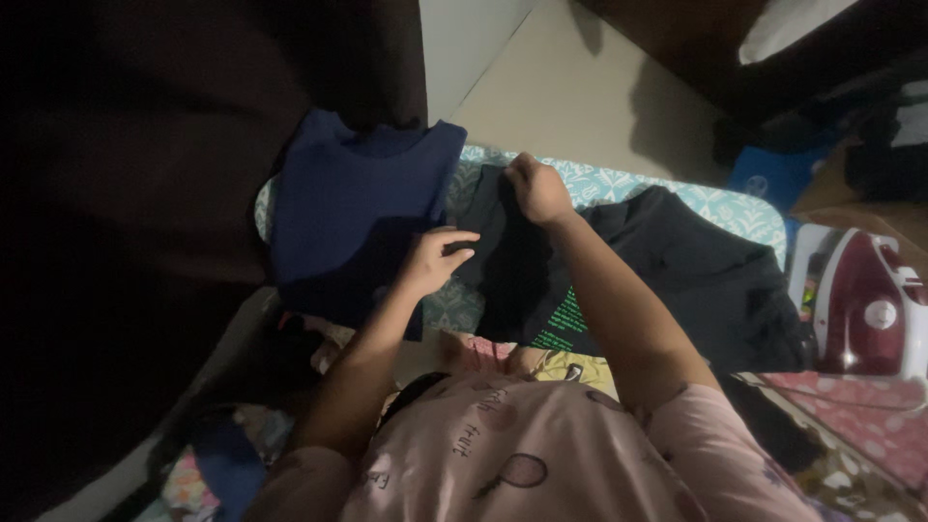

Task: The person irons a dark blue t-shirt on an ironing board, then switches to a black t-shirt with a graphic print. They smooth the fabric with their hands and use a red and white iron to press the shirts, flipping the black shirt to iron the back side.

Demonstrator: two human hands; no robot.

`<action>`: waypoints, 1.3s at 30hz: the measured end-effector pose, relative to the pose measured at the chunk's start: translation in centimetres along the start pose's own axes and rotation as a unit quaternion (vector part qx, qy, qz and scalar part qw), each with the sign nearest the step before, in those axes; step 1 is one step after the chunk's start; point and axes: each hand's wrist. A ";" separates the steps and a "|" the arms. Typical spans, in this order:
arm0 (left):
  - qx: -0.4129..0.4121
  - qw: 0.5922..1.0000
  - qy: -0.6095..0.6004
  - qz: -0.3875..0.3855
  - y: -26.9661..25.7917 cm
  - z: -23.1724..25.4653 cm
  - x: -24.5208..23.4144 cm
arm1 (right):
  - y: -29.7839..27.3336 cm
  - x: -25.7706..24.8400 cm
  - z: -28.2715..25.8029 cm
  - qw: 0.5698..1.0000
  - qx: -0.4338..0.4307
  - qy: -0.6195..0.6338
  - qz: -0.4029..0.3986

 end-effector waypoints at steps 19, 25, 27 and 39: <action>-0.033 0.982 0.163 -0.088 1.7 -1.3 -0.1 | -0.7 -5.9 0.1 0.994 0.076 -0.049 -0.068; -0.044 0.980 0.177 -0.086 1.4 -1.0 -0.2 | -3.4 -12.5 1.1 0.937 0.186 -0.196 -0.223; -0.039 0.980 0.181 -0.079 1.4 -1.0 -0.1 | -4.5 -13.7 1.5 0.924 0.205 -0.214 -0.242; 0.009 0.983 0.174 -0.064 2.9 0.3 1.0 | -9.5 -18.2 5.5 0.969 0.229 -0.088 -0.039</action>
Point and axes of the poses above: each hand's wrist, its own y-axis towards the middle knuckle, its own x-axis out of the palm, z = x × y, and after that the axes turned 13 degrees about y, right-handed
